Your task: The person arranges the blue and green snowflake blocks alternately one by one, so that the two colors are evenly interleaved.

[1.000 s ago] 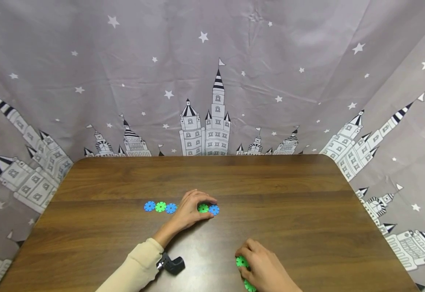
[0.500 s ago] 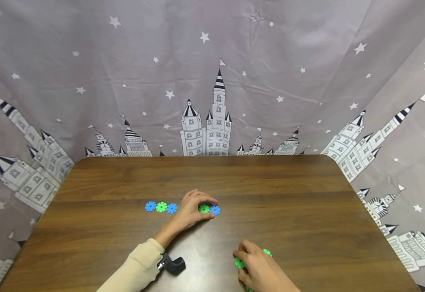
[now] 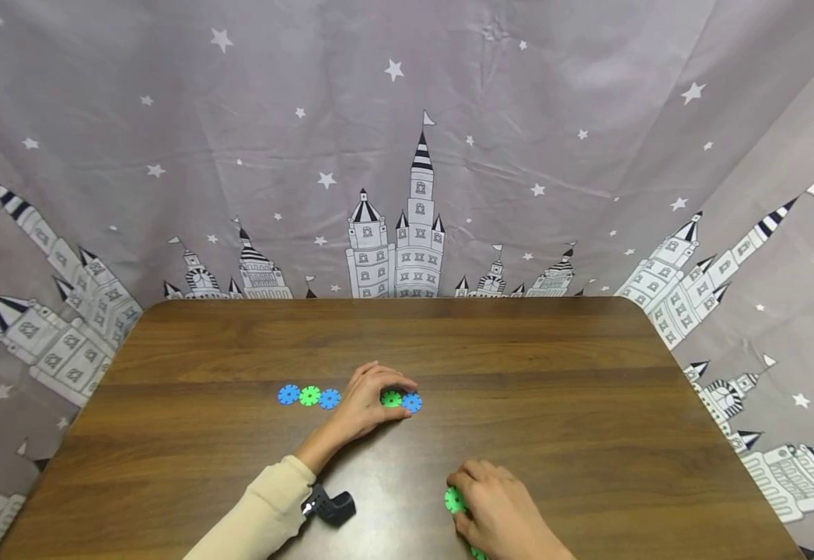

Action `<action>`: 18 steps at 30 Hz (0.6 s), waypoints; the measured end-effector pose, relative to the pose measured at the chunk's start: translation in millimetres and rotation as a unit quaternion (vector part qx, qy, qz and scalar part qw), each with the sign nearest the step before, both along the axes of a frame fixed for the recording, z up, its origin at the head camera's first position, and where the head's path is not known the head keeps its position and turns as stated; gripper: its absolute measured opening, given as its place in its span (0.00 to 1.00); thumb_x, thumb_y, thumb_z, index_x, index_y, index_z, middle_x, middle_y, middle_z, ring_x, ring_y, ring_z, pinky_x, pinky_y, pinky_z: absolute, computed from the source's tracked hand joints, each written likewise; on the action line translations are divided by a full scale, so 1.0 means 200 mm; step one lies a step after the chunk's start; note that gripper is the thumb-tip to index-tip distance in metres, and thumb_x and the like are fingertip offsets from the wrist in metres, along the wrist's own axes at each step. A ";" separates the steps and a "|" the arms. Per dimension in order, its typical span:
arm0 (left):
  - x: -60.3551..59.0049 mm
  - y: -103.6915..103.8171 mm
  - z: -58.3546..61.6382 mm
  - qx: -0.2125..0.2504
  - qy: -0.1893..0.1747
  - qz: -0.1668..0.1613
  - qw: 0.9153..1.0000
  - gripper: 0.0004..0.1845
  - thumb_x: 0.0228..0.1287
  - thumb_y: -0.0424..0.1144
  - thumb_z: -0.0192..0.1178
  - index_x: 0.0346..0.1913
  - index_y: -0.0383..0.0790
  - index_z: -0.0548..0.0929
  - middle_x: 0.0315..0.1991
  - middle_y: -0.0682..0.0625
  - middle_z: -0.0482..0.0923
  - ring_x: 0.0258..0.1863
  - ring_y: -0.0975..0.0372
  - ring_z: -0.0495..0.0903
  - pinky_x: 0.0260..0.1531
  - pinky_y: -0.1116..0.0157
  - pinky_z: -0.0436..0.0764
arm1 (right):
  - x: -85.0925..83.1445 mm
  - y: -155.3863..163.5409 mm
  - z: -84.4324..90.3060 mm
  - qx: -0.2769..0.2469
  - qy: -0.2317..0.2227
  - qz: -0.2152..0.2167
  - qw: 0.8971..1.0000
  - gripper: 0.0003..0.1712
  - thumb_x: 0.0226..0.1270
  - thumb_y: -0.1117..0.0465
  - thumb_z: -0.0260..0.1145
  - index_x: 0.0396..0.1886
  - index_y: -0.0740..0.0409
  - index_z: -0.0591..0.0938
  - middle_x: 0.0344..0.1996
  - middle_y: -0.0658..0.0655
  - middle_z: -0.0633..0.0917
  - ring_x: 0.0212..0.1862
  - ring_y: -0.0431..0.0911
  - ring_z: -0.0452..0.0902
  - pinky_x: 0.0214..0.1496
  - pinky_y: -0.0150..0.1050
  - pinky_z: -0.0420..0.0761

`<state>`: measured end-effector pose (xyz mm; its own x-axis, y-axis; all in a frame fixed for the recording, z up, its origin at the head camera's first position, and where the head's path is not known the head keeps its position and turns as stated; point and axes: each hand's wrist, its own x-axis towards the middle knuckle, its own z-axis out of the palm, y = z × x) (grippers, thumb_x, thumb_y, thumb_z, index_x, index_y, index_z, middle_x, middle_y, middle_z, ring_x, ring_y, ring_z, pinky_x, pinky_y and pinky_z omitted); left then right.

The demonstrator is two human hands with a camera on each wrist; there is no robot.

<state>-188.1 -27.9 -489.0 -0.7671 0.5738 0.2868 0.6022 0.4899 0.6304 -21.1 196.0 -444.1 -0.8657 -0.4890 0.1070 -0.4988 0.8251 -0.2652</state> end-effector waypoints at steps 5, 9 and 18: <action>0.00 0.01 0.00 0.005 -0.003 -0.001 1.000 0.20 0.46 0.42 0.78 0.46 0.46 0.88 0.43 0.54 0.86 0.51 0.57 0.78 0.70 0.49 0.54 | 0.00 0.00 0.00 0.006 -0.017 -0.016 1.000 0.14 0.51 0.57 0.76 0.37 0.52 0.83 0.36 0.43 0.79 0.38 0.37 0.74 0.38 0.38 0.79; 0.00 0.00 0.00 0.002 -0.006 -0.001 1.000 0.20 0.47 0.42 0.78 0.46 0.46 0.88 0.44 0.54 0.85 0.51 0.57 0.77 0.70 0.50 0.54 | 0.00 0.00 0.00 -0.022 -0.036 -0.009 0.999 0.13 0.52 0.60 0.75 0.35 0.50 0.81 0.33 0.41 0.76 0.34 0.33 0.70 0.34 0.34 0.77; 0.00 0.01 0.00 0.003 0.001 0.001 1.000 0.21 0.46 0.42 0.78 0.46 0.46 0.88 0.43 0.55 0.86 0.51 0.58 0.78 0.70 0.50 0.54 | 0.00 -0.01 -0.01 -0.074 -0.028 0.030 0.996 0.08 0.59 0.66 0.71 0.37 0.53 0.81 0.33 0.42 0.75 0.31 0.29 0.68 0.31 0.27 0.75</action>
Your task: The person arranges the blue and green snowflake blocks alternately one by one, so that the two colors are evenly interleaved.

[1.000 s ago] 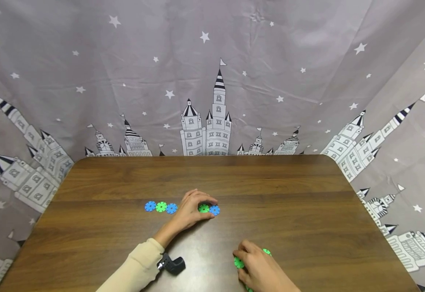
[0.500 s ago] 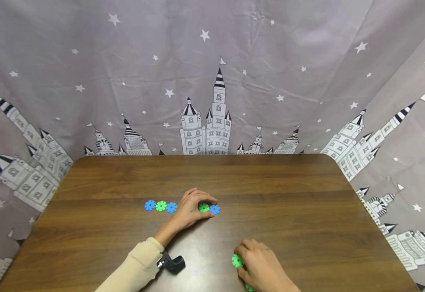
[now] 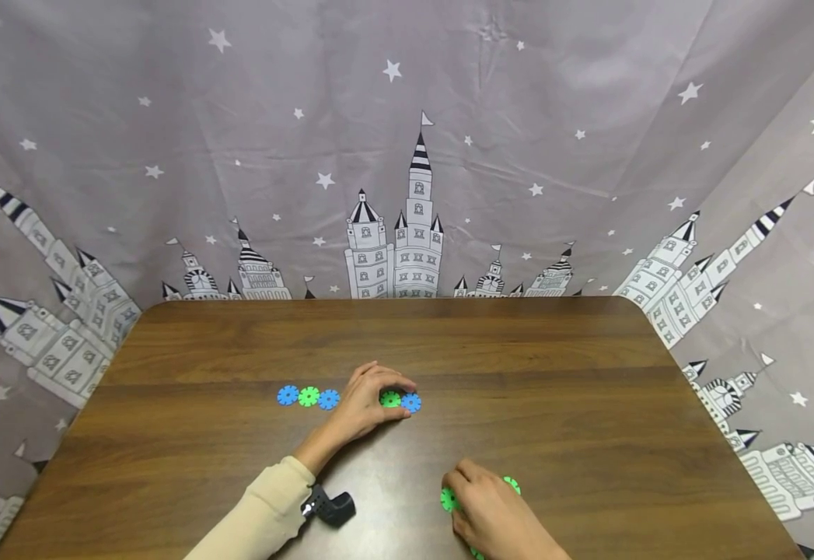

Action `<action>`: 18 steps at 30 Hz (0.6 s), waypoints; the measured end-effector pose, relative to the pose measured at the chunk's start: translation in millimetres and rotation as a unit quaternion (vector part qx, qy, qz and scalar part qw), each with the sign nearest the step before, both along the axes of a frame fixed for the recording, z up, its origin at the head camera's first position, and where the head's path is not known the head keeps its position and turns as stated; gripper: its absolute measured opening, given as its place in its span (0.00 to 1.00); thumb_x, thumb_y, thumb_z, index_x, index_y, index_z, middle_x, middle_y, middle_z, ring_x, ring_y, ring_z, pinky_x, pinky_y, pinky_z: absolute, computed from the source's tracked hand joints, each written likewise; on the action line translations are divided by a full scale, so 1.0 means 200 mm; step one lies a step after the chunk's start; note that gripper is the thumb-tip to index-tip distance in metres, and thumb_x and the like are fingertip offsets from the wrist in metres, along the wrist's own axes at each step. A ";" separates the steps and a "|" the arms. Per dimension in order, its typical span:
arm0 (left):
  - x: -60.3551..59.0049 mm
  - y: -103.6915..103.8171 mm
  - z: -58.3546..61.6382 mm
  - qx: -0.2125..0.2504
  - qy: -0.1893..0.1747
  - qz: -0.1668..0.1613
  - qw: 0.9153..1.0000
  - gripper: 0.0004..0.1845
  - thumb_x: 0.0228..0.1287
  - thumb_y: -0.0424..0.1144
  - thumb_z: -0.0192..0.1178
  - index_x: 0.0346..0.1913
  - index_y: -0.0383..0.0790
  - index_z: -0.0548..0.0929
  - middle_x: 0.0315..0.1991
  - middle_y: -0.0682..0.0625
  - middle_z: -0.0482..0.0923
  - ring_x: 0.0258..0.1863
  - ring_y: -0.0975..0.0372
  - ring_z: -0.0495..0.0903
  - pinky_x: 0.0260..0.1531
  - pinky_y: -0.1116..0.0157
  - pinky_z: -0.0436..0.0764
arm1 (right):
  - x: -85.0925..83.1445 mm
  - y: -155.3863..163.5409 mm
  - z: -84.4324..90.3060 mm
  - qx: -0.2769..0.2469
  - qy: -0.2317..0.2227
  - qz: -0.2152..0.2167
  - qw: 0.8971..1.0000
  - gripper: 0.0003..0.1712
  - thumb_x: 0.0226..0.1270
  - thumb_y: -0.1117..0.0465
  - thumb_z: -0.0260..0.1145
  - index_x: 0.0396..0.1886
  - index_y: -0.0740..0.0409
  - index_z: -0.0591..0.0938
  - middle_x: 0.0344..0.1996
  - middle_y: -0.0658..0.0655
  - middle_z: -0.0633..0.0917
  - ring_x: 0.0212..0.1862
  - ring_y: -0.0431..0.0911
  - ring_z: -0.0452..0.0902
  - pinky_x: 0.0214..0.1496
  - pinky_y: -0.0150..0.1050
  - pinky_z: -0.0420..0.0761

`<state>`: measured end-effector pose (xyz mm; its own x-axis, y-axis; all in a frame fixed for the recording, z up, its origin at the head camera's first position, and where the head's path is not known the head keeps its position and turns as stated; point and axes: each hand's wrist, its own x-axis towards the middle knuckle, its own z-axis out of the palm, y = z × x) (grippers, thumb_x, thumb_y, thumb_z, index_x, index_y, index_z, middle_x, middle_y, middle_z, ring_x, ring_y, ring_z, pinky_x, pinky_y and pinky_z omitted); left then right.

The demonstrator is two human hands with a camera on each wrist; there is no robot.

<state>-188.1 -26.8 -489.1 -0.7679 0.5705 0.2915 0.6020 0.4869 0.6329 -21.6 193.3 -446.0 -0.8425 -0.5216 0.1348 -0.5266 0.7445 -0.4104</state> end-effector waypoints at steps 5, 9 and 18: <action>0.00 0.00 0.00 -0.002 0.001 0.000 1.000 0.20 0.46 0.43 0.78 0.46 0.47 0.88 0.43 0.55 0.86 0.51 0.58 0.78 0.70 0.50 0.54 | 0.00 -0.01 0.00 -0.004 -0.003 0.013 1.000 0.08 0.57 0.68 0.69 0.36 0.54 0.83 0.35 0.43 0.77 0.33 0.29 0.70 0.32 0.25 0.75; 0.00 0.00 0.00 0.000 0.003 -0.001 1.000 0.20 0.46 0.42 0.78 0.45 0.47 0.88 0.43 0.55 0.86 0.51 0.58 0.78 0.70 0.50 0.55 | -0.01 -0.01 0.00 -0.001 0.000 0.018 1.000 0.08 0.55 0.69 0.69 0.34 0.55 0.82 0.34 0.44 0.76 0.31 0.29 0.69 0.30 0.24 0.74; 0.00 0.00 0.00 0.000 0.004 0.002 1.000 0.20 0.46 0.42 0.78 0.45 0.47 0.88 0.43 0.55 0.86 0.51 0.58 0.78 0.69 0.49 0.55 | -0.05 -0.05 -0.01 0.024 0.024 -0.004 0.999 0.08 0.51 0.66 0.69 0.33 0.57 0.82 0.32 0.46 0.76 0.29 0.31 0.67 0.28 0.27 0.72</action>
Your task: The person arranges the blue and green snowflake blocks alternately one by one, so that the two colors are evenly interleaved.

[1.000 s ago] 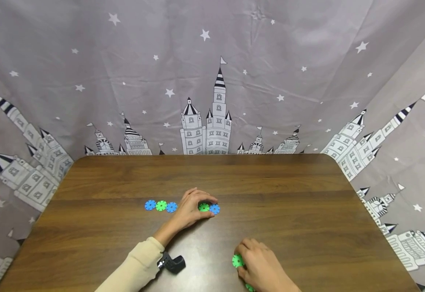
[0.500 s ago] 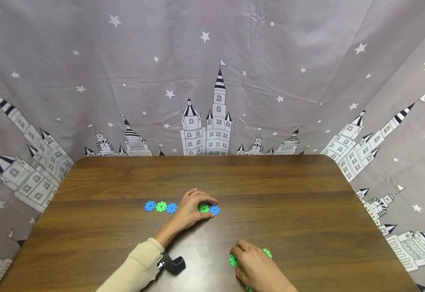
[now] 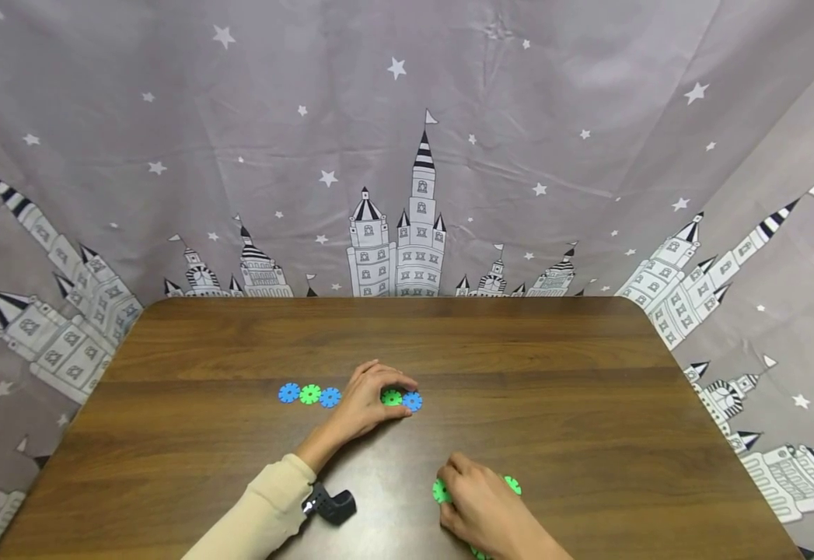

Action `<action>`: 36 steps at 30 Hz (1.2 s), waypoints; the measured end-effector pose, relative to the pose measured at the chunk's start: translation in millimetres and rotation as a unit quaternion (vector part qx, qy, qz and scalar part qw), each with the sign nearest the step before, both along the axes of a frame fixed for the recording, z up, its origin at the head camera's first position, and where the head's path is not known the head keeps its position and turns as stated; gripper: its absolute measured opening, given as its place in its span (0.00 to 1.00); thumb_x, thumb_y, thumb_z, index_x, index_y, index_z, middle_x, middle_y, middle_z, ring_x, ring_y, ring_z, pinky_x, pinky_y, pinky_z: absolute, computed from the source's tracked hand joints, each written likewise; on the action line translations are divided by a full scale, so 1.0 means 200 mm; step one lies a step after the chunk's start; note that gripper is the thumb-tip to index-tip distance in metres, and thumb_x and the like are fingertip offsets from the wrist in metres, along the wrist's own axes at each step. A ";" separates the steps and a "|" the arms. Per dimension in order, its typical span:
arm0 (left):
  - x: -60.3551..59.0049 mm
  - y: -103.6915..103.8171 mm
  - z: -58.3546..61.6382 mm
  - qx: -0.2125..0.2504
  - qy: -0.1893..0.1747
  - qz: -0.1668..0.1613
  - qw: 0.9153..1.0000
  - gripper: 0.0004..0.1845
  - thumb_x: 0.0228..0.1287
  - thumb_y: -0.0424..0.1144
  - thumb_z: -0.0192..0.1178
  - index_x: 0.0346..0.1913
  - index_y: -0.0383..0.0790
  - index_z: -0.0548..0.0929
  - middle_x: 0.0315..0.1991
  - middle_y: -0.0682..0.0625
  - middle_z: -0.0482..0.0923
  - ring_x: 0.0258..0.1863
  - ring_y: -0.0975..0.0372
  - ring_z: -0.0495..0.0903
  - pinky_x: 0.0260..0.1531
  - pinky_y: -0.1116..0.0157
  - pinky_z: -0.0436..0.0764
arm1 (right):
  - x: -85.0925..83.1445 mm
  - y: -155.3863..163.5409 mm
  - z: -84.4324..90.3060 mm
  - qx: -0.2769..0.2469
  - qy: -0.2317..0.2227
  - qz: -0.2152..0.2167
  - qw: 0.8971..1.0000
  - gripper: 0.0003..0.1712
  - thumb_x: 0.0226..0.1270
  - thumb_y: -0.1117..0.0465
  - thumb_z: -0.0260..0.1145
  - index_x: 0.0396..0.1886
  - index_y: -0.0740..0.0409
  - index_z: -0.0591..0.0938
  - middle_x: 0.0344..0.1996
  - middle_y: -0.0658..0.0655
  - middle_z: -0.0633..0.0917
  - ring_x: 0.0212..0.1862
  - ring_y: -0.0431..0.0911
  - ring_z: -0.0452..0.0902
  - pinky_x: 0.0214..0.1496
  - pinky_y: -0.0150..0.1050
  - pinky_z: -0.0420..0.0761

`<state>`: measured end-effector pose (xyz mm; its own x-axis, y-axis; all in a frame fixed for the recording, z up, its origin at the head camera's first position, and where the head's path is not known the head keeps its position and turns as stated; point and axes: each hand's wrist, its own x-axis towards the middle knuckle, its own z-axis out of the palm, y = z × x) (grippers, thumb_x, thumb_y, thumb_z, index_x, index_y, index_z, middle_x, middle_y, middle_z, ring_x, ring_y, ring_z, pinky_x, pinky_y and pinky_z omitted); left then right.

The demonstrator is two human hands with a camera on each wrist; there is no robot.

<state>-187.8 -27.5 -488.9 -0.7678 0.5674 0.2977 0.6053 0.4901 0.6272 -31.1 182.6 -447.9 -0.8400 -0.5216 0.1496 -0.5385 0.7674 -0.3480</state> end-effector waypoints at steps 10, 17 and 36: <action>-0.01 0.00 -0.01 0.001 -0.004 -0.003 1.000 0.20 0.46 0.42 0.78 0.45 0.47 0.88 0.43 0.55 0.86 0.51 0.58 0.78 0.70 0.50 0.54 | -0.05 -0.02 -0.02 -0.001 0.010 -0.023 1.000 0.12 0.53 0.63 0.71 0.38 0.61 0.84 0.35 0.48 0.79 0.29 0.35 0.73 0.28 0.31 0.76; -0.01 0.00 0.00 0.004 -0.003 -0.002 1.000 0.20 0.46 0.42 0.78 0.45 0.47 0.88 0.43 0.55 0.86 0.51 0.58 0.78 0.70 0.49 0.54 | -0.09 -0.02 -0.03 -0.004 0.012 -0.031 0.999 0.12 0.52 0.62 0.72 0.38 0.60 0.84 0.34 0.47 0.78 0.30 0.35 0.73 0.29 0.31 0.77; 0.00 0.00 -0.01 -0.004 -0.007 0.000 1.000 0.20 0.47 0.43 0.78 0.46 0.47 0.88 0.44 0.55 0.85 0.51 0.58 0.78 0.70 0.49 0.53 | -0.23 -0.04 -0.04 -0.016 -0.032 -0.050 0.998 0.15 0.54 0.62 0.74 0.41 0.64 0.85 0.37 0.50 0.80 0.31 0.35 0.73 0.32 0.30 0.77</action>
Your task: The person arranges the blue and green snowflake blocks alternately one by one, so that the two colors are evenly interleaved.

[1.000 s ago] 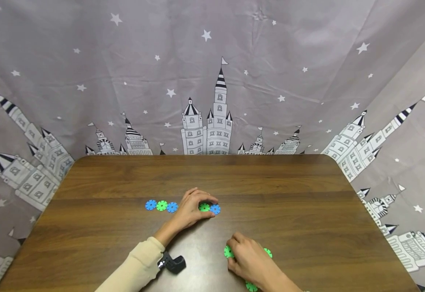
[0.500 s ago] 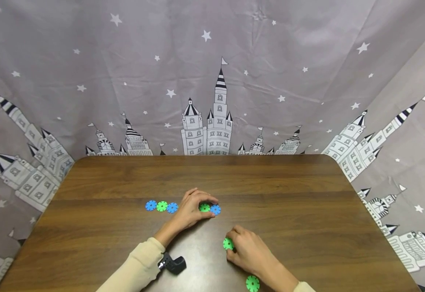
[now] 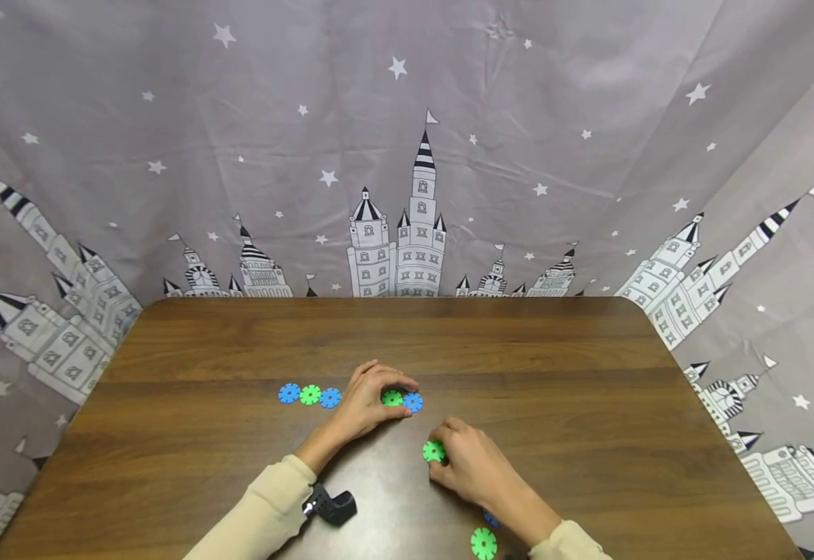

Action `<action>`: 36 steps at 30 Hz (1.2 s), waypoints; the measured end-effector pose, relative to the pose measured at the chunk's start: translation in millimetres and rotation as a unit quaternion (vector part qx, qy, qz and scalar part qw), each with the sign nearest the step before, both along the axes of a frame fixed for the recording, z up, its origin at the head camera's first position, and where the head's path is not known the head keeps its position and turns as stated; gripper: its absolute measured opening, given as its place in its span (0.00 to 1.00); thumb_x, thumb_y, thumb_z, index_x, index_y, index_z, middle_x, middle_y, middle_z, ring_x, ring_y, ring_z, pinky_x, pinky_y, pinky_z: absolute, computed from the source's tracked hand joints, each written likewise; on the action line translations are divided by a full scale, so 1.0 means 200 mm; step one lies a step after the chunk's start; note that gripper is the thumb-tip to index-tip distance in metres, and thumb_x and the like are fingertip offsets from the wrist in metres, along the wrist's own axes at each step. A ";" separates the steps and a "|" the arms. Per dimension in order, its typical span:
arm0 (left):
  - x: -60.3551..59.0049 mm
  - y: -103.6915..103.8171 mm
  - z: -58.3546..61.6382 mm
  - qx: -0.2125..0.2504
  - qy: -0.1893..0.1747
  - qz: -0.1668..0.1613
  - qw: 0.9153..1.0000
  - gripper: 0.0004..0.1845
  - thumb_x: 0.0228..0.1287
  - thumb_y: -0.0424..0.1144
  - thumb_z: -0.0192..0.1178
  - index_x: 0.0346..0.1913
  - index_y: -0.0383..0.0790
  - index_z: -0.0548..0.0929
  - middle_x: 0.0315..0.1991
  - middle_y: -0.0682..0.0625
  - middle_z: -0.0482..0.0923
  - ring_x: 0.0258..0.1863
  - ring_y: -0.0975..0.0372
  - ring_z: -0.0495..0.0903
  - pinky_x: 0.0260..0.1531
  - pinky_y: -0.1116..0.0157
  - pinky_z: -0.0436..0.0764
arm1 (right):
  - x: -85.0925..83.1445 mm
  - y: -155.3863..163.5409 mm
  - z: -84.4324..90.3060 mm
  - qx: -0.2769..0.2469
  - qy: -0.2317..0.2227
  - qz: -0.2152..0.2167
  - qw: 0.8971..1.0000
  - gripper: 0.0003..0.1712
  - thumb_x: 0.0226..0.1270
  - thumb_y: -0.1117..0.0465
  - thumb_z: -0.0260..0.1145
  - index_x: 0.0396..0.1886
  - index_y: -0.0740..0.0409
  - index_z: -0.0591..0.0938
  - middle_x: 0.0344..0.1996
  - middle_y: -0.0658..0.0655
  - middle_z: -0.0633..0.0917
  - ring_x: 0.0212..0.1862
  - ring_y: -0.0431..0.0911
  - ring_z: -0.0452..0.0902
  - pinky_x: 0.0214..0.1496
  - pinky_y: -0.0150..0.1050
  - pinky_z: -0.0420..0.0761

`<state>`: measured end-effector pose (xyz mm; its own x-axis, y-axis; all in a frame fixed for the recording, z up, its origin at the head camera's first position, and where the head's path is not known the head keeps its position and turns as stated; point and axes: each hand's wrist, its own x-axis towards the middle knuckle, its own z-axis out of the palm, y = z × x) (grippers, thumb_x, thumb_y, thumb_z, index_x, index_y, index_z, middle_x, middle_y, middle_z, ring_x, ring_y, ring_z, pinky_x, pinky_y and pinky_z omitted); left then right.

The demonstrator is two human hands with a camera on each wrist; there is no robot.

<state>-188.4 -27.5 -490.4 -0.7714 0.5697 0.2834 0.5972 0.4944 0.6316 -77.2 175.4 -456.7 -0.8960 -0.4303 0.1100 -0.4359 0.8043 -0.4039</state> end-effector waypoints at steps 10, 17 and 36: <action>0.01 0.00 0.01 -0.007 0.003 0.000 1.000 0.20 0.47 0.44 0.78 0.46 0.48 0.88 0.44 0.55 0.85 0.51 0.58 0.78 0.70 0.49 0.53 | -0.07 0.00 -0.01 0.010 0.008 -0.020 1.000 0.15 0.53 0.61 0.75 0.40 0.63 0.85 0.34 0.49 0.79 0.28 0.34 0.69 0.30 0.30 0.75; 0.00 -0.01 0.00 -0.005 0.003 -0.002 1.000 0.21 0.47 0.43 0.77 0.47 0.47 0.88 0.44 0.56 0.85 0.52 0.59 0.78 0.68 0.50 0.58 | -0.12 0.00 -0.01 0.005 0.001 -0.037 0.999 0.15 0.52 0.60 0.75 0.39 0.63 0.85 0.34 0.49 0.80 0.28 0.35 0.70 0.29 0.30 0.75; 0.01 -0.01 0.00 -0.003 -0.017 0.003 1.000 0.22 0.49 0.46 0.76 0.49 0.49 0.87 0.46 0.57 0.84 0.52 0.61 0.76 0.59 0.55 0.68 | -0.22 -0.03 0.00 0.026 0.015 -0.060 0.998 0.16 0.50 0.61 0.75 0.38 0.64 0.85 0.32 0.51 0.78 0.27 0.39 0.70 0.30 0.35 0.76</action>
